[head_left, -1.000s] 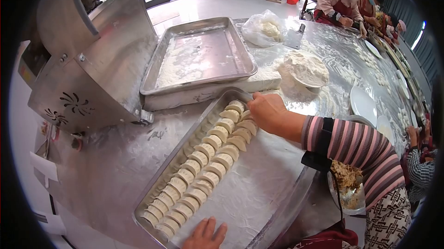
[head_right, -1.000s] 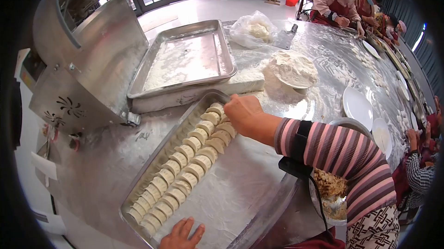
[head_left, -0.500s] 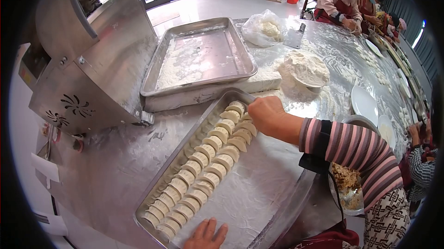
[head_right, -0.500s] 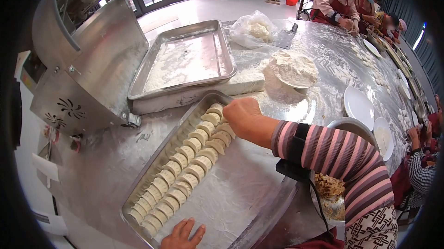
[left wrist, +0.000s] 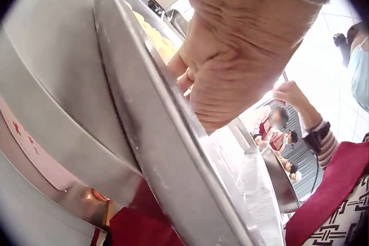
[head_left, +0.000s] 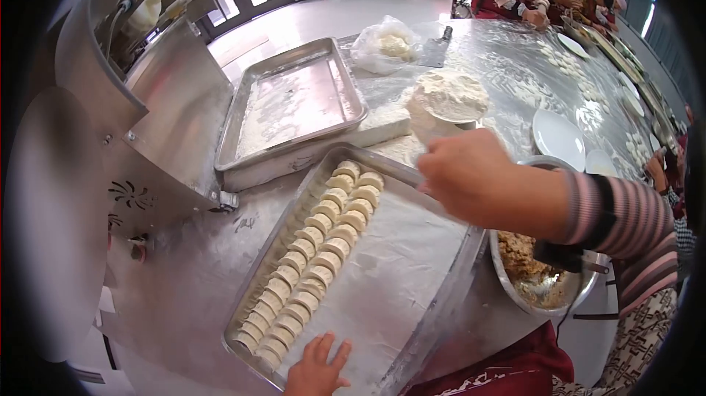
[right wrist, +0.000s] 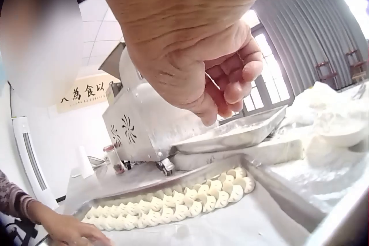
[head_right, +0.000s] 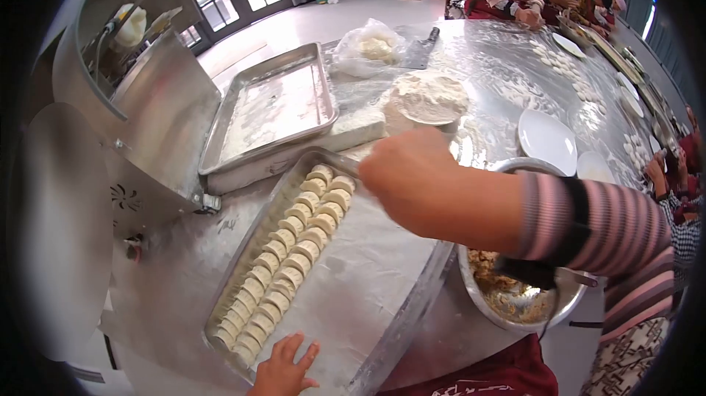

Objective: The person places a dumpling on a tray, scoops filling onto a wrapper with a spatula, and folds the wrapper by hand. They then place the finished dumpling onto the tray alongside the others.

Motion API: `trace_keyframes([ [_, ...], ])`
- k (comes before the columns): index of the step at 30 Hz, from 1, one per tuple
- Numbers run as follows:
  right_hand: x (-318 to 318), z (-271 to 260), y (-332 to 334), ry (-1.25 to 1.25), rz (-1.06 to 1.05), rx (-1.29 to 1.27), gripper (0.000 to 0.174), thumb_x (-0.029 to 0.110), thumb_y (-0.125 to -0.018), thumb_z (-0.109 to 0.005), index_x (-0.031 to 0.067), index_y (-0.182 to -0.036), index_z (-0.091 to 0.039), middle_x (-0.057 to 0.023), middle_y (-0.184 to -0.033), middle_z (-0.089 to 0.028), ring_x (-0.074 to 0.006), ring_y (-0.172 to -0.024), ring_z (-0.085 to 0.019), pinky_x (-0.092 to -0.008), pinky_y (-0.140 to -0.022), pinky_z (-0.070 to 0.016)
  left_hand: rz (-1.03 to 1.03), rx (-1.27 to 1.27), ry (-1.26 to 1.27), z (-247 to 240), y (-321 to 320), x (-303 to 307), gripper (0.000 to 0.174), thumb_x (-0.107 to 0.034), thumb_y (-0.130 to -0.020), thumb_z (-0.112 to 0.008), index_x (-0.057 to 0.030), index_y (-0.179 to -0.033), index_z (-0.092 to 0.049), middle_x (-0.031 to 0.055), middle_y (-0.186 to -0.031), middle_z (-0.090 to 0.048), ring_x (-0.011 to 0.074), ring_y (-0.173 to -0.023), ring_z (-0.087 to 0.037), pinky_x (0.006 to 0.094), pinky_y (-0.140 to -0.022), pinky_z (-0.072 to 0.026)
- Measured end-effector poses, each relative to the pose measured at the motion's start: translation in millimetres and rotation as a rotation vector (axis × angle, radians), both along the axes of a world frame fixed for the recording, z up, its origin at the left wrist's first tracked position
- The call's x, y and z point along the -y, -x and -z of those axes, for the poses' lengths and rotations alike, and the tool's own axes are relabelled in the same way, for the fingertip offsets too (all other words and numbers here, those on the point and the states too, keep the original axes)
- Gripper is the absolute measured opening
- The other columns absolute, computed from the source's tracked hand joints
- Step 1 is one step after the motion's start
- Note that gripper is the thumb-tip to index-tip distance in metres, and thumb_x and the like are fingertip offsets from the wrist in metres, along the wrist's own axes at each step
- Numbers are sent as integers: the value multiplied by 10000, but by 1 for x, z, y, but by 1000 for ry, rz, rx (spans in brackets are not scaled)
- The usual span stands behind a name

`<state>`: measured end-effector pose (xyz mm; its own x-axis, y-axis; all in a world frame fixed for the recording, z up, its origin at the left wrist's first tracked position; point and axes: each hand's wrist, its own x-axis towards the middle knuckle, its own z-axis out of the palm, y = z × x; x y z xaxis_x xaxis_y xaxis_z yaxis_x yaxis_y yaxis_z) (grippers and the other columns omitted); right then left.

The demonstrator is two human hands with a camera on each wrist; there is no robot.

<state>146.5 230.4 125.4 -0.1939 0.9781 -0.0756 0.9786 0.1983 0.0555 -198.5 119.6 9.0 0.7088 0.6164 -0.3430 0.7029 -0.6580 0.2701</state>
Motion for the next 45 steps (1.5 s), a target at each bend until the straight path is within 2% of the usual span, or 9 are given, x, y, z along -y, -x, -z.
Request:
trace_keyframes([
  [7, 164, -59, -92, -208, 157, -286, 136, 92, -723, -711, 29, -726, -590, -109, -680, -575, -267, -581, -590, -367, -520, -453, -47, -62, -14, -4, -14, 9, 817, -130, -618, -796, -87, -1351, -438, 184, -1386, -389, 361, -1264, -382, 398, -952, -453],
  [14, 290, 33, -167, -619, 301, -420, 190, 163, -743, -734, 26, -736, -603, -72, -653, -555, -212, -577, -536, -313, -542, -410, -49, -197, -34, -8, -36, 13, 788, -152, -631, -804, -44, -1321, -439, 236, -1378, -365, 397, -1272, -374, 396, -965, -442],
  [16, 310, 66, -178, -550, 500, -771, 258, 251, -790, -716, 29, -727, -600, -65, -638, -547, -200, -603, -531, -306, -562, -397, -61, -230, -51, -6, -40, 14, 786, -137, -631, -804, -42, -1320, -437, 239, -1380, -364, 399, -1277, -371, 396, -973, -435],
  [22, 326, 105, -200, -473, 547, -1037, 320, 302, -824, -693, 15, -719, -599, -71, -656, -567, -183, -605, -528, -290, -555, -382, -148, -304, -45, -4, -54, 17, 789, -100, -620, -800, -25, -1313, -431, 253, -1384, -366, 396, -1294, -369, 402, -1008, -413],
  [29, 345, 100, -214, -452, 423, -1067, 57, 49, -741, -720, 23, -761, -673, -108, -699, -652, -219, -607, -623, -302, -543, -480, -200, -192, -94, 17, -38, 21, 855, -27, -473, -835, 22, -1232, -442, 250, -1333, -428, 419, -1237, -419, 411, -1016, -400],
  [30, 349, 94, -214, -411, 407, -1095, 53, 32, -749, -719, 17, -777, -676, -111, -723, -656, -223, -621, -624, -296, -551, -483, -201, -256, -83, 2, -54, 23, 708, -53, -642, -779, -1, -1263, -441, 210, -1331, -454, 375, -1225, -456, 425, -997, -426],
  [36, 386, 112, -230, -457, 417, -1004, 50, 31, -768, -702, 4, -795, -670, -108, -719, -646, -199, -615, -620, -291, -549, -475, -156, -104, -138, 16, -28, 29, 746, 24, -662, -721, 6, -1342, -413, 233, -1397, -396, 358, -1312, -364, 381, -1089, -325],
  [42, 357, 139, -322, -779, 916, -976, 126, 78, -747, -714, 1, -828, -655, -105, -724, -647, -195, -628, -630, -281, -577, -484, -254, -132, -285, -20, -75, 47, 551, 11, -756, -650, 9, -1280, -477, 221, -1283, -507, 361, -1224, -460, 400, -1022, -393],
  [45, 326, 152, -354, -807, 715, -729, 182, 83, -738, -721, -5, -888, -667, -103, -818, -658, -171, -706, -628, -270, -611, -490, -434, 35, -446, -45, -122, 71, 418, -3, -815, -600, 19, -1224, -518, 206, -1186, -556, 370, -1103, -533, 416, -939, -446],
])
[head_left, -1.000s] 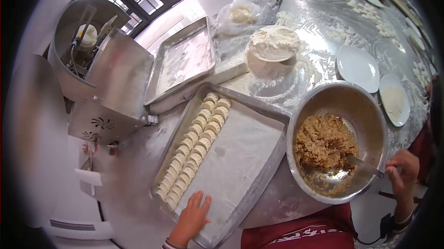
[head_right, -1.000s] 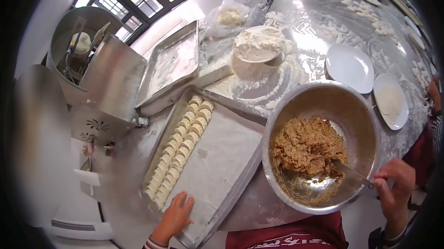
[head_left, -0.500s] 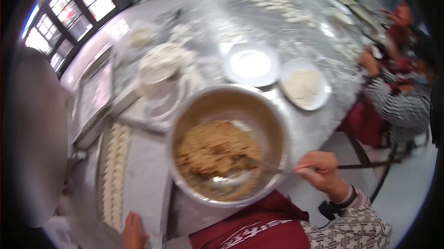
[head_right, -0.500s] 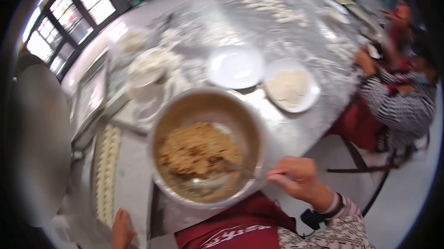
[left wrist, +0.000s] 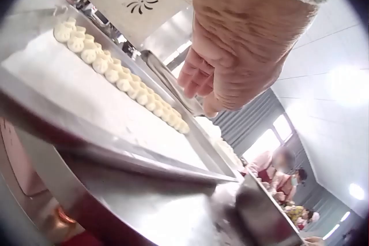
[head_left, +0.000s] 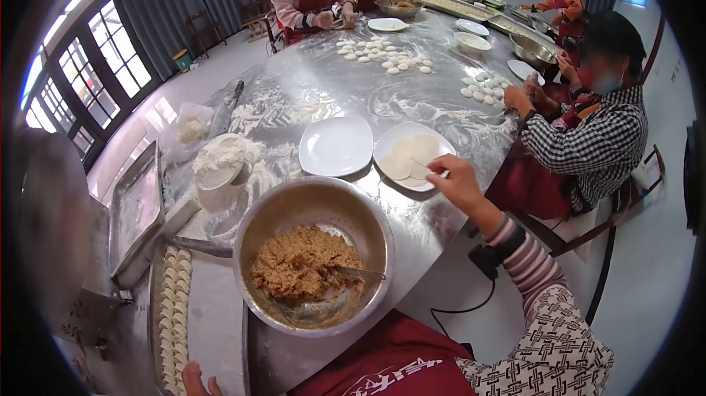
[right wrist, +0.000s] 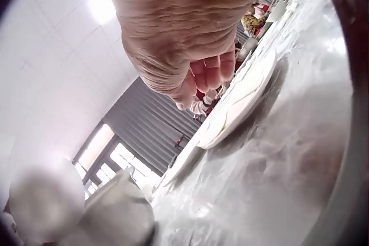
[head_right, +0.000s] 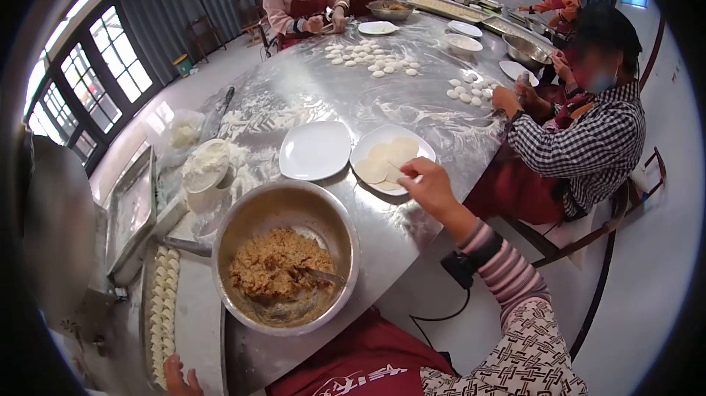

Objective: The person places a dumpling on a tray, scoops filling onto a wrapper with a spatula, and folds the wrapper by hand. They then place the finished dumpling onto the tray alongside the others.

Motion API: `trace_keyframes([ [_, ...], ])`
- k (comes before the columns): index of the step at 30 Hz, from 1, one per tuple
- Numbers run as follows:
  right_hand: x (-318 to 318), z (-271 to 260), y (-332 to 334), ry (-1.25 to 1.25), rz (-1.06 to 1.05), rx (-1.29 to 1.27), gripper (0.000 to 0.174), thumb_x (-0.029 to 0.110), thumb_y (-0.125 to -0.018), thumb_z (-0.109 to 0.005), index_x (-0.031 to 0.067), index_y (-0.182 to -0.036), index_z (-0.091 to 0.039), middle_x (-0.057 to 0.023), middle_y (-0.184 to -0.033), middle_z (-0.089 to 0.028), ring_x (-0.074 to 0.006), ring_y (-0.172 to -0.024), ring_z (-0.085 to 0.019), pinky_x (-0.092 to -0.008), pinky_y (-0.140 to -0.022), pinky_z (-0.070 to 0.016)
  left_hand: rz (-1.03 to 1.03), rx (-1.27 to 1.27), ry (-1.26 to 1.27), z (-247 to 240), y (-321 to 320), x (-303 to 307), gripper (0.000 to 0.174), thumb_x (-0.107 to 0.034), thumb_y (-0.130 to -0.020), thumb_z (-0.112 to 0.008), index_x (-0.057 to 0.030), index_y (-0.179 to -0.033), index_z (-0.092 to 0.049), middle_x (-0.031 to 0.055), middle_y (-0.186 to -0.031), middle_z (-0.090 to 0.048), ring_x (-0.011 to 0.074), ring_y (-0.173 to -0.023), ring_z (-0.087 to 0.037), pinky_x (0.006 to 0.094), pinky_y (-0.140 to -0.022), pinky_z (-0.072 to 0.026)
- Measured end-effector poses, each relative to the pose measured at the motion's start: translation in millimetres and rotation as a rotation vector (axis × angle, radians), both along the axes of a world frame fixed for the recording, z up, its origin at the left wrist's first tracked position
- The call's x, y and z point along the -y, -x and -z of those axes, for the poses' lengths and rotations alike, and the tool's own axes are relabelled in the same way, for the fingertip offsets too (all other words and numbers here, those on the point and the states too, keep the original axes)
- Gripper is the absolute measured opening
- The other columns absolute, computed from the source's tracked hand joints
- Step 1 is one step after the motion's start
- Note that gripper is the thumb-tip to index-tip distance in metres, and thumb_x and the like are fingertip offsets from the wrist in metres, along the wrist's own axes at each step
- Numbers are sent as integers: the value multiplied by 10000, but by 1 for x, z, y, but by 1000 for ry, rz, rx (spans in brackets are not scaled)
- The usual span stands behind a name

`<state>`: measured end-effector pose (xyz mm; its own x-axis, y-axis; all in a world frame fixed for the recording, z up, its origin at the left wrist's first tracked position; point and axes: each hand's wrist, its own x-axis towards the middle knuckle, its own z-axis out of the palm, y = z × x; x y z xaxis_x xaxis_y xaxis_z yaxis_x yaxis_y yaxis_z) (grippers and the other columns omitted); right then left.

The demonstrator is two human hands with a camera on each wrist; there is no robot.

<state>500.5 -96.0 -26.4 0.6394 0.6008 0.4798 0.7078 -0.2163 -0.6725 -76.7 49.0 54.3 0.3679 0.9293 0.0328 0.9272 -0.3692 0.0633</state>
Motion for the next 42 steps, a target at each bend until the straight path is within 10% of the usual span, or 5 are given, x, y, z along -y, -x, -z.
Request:
trace_keyframes([
  [6, -66, 34, 8, 148, 18, 454, 281, 231, -711, -736, 46, -913, -674, -126, -1090, -627, -327, -1095, -530, -422, -952, -403, 315, 446, -70, 13, -44, 28, 326, -16, -842, -597, 19, -1164, -560, 202, -1075, -579, 362, -960, -575, 408, -808, -496],
  [15, -81, 48, -2, 83, 110, 577, 186, 200, -826, -611, 28, -772, -657, -126, -984, -656, -277, -950, -609, -447, -902, -440, 538, 670, 31, 26, -85, 43, 328, 44, -819, -606, 14, -1145, -581, 211, -1066, -595, 327, -905, -615, 365, -783, -520],
  [23, -62, -52, 15, -698, 24, -1314, 228, 164, -915, -589, -47, -848, -643, -100, -756, -662, -257, -802, -678, -419, -774, -586, 121, 1436, 1096, -4, -124, 36, 294, -45, -912, -569, 30, -1194, -529, 150, -1129, -607, 220, -1012, -621, 296, -837, -527],
  [31, -64, -85, 208, 35, -706, 598, 164, 99, -745, -611, 40, -895, -641, -91, -901, -669, -238, -838, -668, -339, -811, -535, -70, 1885, 1881, -26, -189, 40, 297, -92, -943, -524, 25, -1214, -485, 150, -1097, -604, 241, -1030, -603, 344, -899, -505],
  [42, -5, -76, 205, 95, -84, 475, 394, 169, -706, -759, 40, -1050, -616, -138, -1035, -626, -297, -917, -605, -390, -775, -492, -134, 1917, 1015, 39, -144, 12, 278, -68, -866, -640, -13, -1130, -570, 91, -992, -657, 196, -843, -654, 322, -757, -558],
])
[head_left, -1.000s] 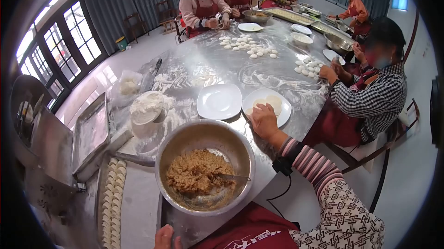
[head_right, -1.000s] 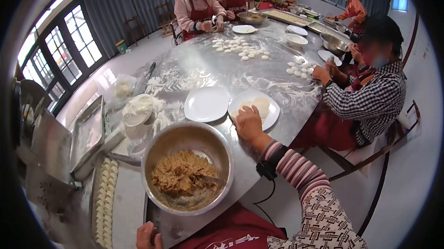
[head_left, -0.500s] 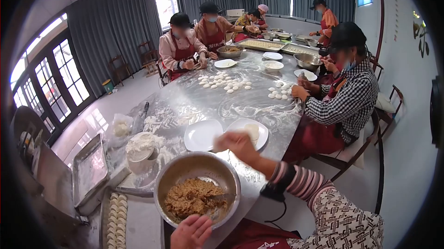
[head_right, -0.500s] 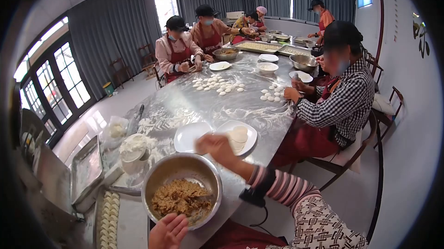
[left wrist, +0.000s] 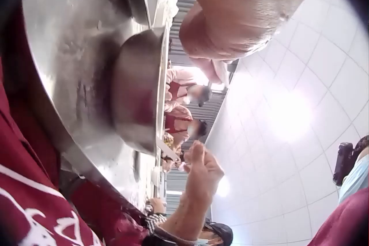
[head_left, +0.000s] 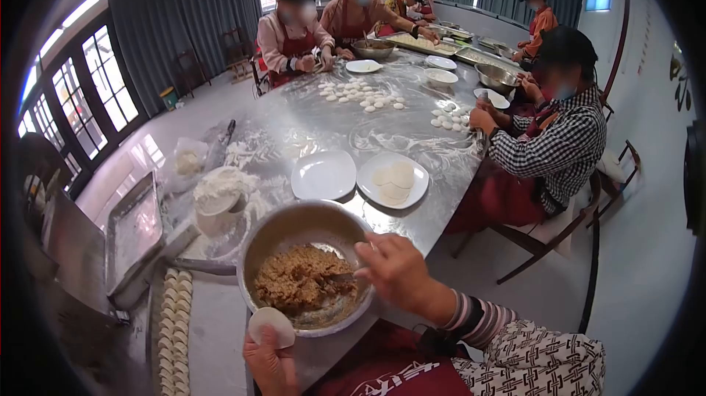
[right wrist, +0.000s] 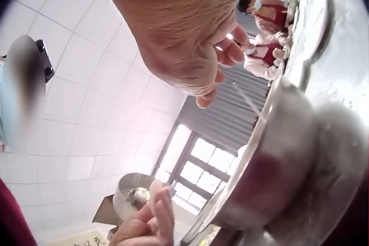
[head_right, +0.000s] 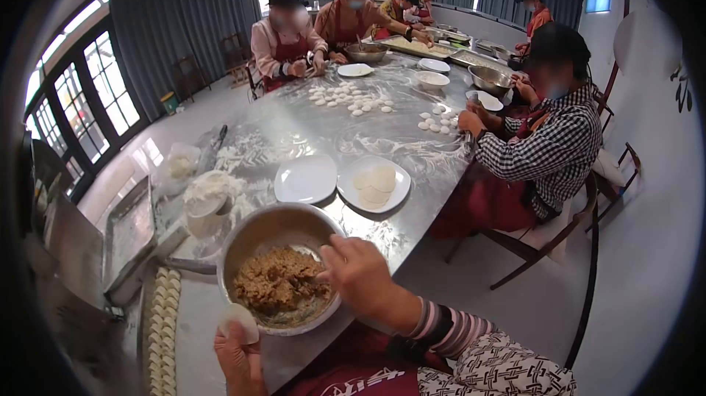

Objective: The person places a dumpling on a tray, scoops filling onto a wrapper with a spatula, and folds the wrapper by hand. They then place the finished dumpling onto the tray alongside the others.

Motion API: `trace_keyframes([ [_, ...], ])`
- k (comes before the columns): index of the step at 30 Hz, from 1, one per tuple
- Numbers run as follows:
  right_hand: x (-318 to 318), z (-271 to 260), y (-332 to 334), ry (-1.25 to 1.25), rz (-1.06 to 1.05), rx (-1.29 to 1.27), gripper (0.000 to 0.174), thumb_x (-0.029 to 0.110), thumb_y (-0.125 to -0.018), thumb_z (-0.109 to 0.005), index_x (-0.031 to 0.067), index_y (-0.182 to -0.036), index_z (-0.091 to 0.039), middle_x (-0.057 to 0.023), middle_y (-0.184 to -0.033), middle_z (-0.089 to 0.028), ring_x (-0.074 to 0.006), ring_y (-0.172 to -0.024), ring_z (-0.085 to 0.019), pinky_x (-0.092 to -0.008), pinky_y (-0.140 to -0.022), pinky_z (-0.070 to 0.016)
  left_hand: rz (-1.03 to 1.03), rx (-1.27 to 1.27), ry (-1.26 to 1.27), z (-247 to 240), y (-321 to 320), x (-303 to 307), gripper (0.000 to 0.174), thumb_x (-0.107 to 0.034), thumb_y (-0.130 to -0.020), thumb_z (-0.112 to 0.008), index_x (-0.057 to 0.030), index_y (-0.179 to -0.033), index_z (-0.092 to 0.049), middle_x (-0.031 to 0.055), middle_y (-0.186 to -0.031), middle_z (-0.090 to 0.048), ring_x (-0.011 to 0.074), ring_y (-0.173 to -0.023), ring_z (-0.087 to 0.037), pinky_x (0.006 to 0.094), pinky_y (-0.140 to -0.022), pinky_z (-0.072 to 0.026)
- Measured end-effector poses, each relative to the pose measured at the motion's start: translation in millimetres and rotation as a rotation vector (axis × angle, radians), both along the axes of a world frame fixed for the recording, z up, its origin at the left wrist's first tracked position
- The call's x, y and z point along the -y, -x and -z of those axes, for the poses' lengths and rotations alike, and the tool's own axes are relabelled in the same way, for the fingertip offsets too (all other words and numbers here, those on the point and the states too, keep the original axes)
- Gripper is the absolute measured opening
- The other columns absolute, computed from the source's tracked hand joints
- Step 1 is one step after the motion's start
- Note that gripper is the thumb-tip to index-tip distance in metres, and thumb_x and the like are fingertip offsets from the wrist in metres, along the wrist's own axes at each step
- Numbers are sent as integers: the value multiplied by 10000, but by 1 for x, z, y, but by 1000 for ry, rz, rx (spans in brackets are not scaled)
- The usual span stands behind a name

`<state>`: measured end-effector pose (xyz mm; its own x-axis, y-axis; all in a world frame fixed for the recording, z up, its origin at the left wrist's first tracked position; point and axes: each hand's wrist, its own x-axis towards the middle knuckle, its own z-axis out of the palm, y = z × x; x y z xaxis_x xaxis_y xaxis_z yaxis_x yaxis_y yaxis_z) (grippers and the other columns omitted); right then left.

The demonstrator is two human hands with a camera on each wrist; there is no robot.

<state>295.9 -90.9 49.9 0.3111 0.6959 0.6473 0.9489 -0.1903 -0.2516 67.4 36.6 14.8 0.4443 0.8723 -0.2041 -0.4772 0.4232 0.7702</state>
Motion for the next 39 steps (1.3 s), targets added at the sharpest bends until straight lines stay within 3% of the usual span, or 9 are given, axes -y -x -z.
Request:
trace_keyframes([
  [3, 15, 18, -5, 133, 18, -112, 330, 164, -716, -744, 25, -989, -619, -123, -898, -641, -281, -827, -624, -376, -693, -496, -139, -410, -457, 5, 16, 7, 357, 34, -712, -729, 22, -1050, -615, 191, -1029, -650, 274, -946, -639, 346, -805, -528],
  [4, 18, 23, -3, 165, -32, -165, 283, 167, -730, -724, 19, -945, -617, -124, -832, -639, -285, -779, -634, -373, -654, -497, -341, -484, -689, -5, 5, 16, 144, 84, -806, -628, 29, -934, -663, 109, -866, -683, 183, -777, -643, 279, -711, -531],
  [7, 16, 24, 7, 114, -104, -289, 203, 114, -747, -712, 14, -906, -637, -127, -747, -629, -293, -678, -632, -363, -582, -501, -432, -752, -1335, -4, 21, 7, 224, 116, -760, -624, 35, -966, -659, 168, -907, -673, 272, -806, -656, 327, -762, -531],
  [11, -6, 22, 16, 9, -230, -469, 220, 21, -732, -727, 21, -937, -648, -133, -766, -631, -265, -643, -628, -334, -550, -492, -475, -872, -1306, -19, 27, 12, 128, 50, -840, -599, 29, -963, -626, 133, -939, -656, 239, -850, -637, 313, -787, -509],
  [13, -19, 16, 20, 33, -269, -477, 203, 11, -739, -721, 11, -927, -644, -141, -774, -629, -258, -638, -625, -330, -543, -482, -276, -600, -717, -18, 25, 18, 116, -18, -870, -591, 30, -970, -622, 118, -951, -662, 212, -869, -642, 311, -765, -520],
  [17, -42, 37, 10, 30, -355, -319, 160, -13, -759, -691, 6, -911, -649, -138, -749, -617, -248, -623, -621, -306, -533, -474, -76, -235, -140, 1, 27, 19, 182, -54, -891, -597, 36, -1041, -549, 129, -953, -642, 223, -861, -652, 351, -787, -560],
  [24, -15, 0, 4, -41, -217, -324, 102, -26, -763, -667, -10, -862, -650, -148, -751, -646, -280, -629, -638, -313, -572, -504, -25, -222, -81, 12, 31, 21, 219, 24, -829, -650, 40, -1017, -538, 145, -937, -642, 242, -838, -663, 434, -808, -580],
  [36, -25, 27, 17, 136, -375, -404, 87, 5, -762, -676, 4, -846, -657, -120, -690, -618, -279, -591, -612, -341, -528, -478, -21, -167, -59, 19, 31, 20, 211, -56, -880, -621, 52, -1050, -560, 154, -928, -664, 243, -817, -674, 356, -759, -563],
  [39, -26, 28, 15, 123, -393, -353, 89, 4, -763, -675, 3, -850, -658, -121, -697, -620, -275, -596, -614, -343, -536, -480, -12, -158, -15, 16, 32, 20, 213, -45, -880, -638, 32, -1076, -605, 84, -988, -661, 127, -875, -630, 269, -794, -515],
])
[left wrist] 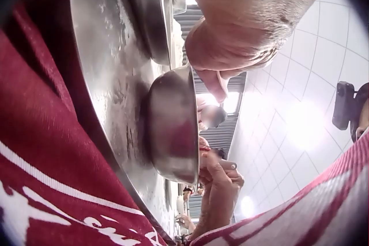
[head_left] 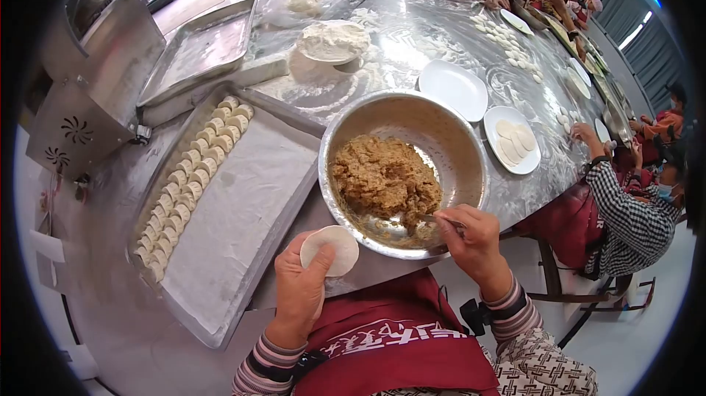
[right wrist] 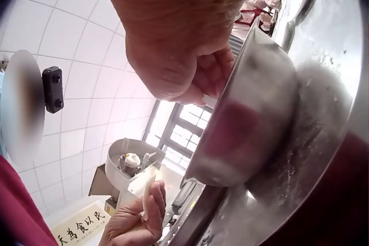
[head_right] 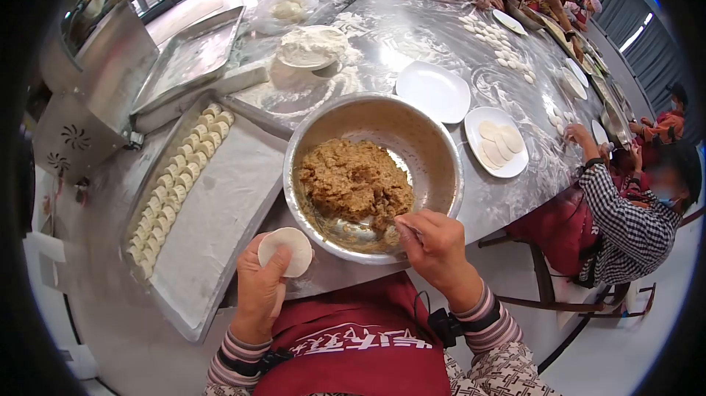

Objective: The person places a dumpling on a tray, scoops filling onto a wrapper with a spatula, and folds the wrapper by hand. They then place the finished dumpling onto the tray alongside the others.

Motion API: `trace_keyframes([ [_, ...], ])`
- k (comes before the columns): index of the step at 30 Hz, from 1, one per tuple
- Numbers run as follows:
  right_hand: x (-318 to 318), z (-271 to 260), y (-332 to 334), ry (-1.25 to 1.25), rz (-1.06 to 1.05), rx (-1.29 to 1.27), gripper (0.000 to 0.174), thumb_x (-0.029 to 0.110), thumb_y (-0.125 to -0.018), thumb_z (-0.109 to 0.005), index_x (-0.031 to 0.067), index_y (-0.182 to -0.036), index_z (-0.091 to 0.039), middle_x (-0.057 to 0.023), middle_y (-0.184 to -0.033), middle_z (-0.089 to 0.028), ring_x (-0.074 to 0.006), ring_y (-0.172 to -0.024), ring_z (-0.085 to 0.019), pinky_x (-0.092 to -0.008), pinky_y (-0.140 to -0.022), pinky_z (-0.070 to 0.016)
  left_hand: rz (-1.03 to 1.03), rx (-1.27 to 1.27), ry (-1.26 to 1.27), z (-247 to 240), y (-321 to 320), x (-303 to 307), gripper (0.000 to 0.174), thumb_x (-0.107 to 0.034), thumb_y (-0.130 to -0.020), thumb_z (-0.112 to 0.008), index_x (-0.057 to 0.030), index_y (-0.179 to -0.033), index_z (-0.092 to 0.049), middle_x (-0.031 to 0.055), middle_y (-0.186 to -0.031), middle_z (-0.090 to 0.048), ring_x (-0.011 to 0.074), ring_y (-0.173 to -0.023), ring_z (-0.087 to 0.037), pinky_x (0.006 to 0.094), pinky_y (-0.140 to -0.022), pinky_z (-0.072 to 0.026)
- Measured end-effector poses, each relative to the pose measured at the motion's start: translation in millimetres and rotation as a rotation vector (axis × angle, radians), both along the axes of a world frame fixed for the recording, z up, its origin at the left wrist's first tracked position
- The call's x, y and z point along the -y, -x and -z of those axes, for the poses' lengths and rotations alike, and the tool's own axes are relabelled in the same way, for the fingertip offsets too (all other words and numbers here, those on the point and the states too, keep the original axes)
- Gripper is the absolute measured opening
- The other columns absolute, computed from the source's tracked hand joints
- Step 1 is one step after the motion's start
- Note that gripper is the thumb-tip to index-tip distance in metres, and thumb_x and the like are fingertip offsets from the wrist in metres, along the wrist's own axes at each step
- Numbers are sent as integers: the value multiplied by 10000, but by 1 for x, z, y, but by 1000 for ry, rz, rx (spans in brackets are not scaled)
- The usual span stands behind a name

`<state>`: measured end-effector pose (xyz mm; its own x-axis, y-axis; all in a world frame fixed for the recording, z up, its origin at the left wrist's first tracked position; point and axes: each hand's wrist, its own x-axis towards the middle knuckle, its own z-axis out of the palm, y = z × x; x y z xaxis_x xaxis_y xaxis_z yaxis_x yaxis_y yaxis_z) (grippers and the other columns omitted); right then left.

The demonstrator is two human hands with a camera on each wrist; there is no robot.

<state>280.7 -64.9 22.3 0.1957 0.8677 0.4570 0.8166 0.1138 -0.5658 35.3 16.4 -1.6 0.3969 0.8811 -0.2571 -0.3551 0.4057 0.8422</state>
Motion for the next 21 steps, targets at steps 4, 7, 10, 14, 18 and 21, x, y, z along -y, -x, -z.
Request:
trace_keyframes([
  [4, 0, 0, 1, -56, 6, 23, 101, 0, -758, -676, 2, -858, -660, -123, -713, -629, -278, -605, -617, -344, -542, -482, -17, 9, -6, -2, 0, 0, 229, -48, -888, -626, 34, -1099, -592, 87, -999, -658, 129, -882, -630, 269, -800, -513],
  [7, -1, 0, 1, -21, 16, 35, 115, -3, -751, -679, 1, -865, -661, -125, -729, -638, -284, -617, -621, -341, -548, -485, -13, 9, 2, 1, 0, -1, 235, -50, -893, -619, 35, -1110, -585, 88, -1007, -656, 130, -887, -629, 269, -805, -511],
  [10, -2, 4, 2, -62, 17, 78, 119, -7, -748, -679, 1, -865, -661, -124, -733, -641, -285, -619, -622, -339, -551, -487, -9, 14, 3, 1, 2, -1, 237, -54, -901, -609, 36, -1118, -582, 88, -1017, -654, 132, -897, -628, 269, -809, -509],
  [14, -5, 6, 4, -35, -10, 46, 97, -6, -760, -671, -4, -857, -661, -129, -722, -635, -284, -611, -619, -332, -541, -484, -4, 29, -5, 1, 1, -1, 246, -62, -917, -584, 39, -1140, -573, 88, -1031, -648, 134, -915, -624, 267, -813, -506],
  [18, -3, 2, 11, 52, -32, -86, 74, -3, -780, -666, -15, -853, -670, -138, -715, -637, -257, -606, -630, -311, -533, -479, -1, 21, -6, -4, 2, -1, 254, -68, -935, -549, 40, -1165, -561, 83, -1044, -643, 129, -927, -619, 265, -821, -503],
  [21, -3, 11, 13, 108, 8, -421, 75, 18, -814, -662, -37, -862, -681, -122, -704, -661, -199, -592, -642, -279, -535, -486, 18, 33, 1, -5, 5, -3, 263, -88, -940, -540, 24, -1178, -537, 93, -1074, -630, 170, -973, -624, 314, -849, -516],
])
